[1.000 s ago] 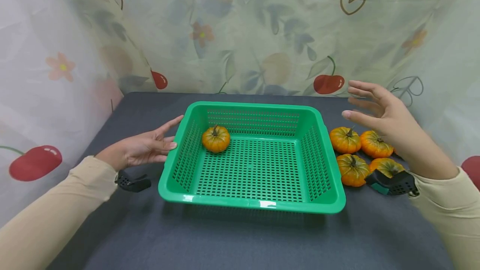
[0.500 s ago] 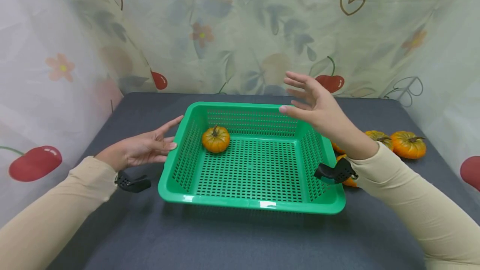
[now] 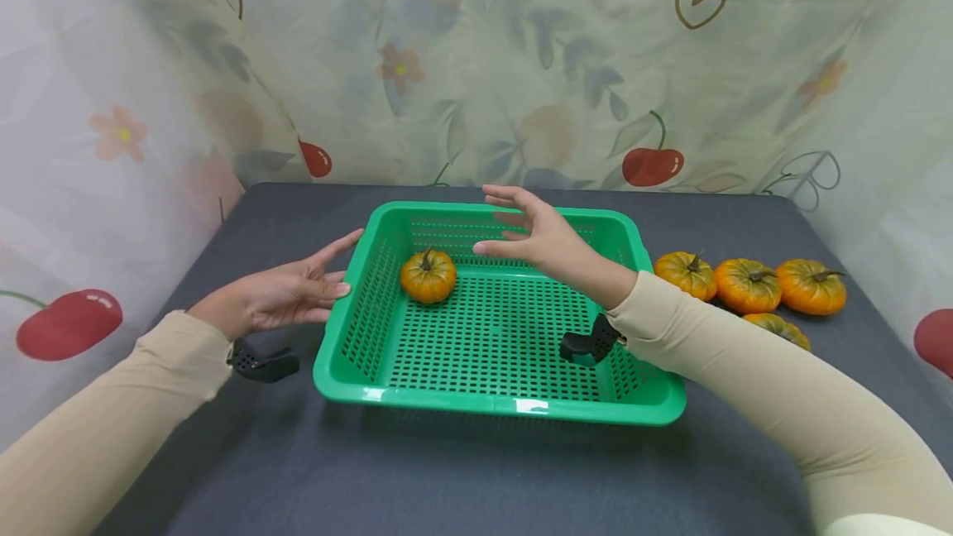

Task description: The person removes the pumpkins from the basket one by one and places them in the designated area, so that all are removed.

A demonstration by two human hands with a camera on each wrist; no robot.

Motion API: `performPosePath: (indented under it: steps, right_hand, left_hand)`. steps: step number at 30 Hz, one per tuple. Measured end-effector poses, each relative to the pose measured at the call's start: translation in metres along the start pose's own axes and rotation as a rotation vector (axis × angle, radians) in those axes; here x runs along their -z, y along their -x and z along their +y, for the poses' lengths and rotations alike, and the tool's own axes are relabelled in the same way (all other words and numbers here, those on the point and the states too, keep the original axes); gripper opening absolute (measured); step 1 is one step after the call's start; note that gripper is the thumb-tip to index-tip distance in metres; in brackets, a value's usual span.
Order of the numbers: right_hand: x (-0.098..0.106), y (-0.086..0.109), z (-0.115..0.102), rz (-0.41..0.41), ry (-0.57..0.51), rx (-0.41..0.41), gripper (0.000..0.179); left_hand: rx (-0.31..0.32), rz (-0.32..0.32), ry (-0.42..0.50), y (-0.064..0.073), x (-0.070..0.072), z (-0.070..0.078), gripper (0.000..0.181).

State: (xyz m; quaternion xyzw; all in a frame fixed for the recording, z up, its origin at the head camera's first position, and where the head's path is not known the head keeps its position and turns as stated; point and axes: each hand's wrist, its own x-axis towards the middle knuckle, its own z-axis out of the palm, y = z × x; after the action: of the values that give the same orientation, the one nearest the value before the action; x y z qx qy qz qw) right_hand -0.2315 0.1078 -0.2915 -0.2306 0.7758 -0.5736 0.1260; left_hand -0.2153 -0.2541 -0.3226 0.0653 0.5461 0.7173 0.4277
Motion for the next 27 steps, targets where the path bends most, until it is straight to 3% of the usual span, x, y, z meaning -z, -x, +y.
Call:
performPosePath:
  steps: [17, 27]
  right_hand:
    - [-0.045, -0.038, 0.036, -0.144, 0.137, -0.246, 0.079]
    - [-0.067, -0.047, 0.052, -0.118, 0.160, -0.302, 0.083]
  left_hand:
    - [0.006, 0.031, -0.019, -0.001, -0.001, 0.000, 0.084]
    - [0.005, 0.021, -0.006, 0.000, -0.001, 0.001, 0.085]
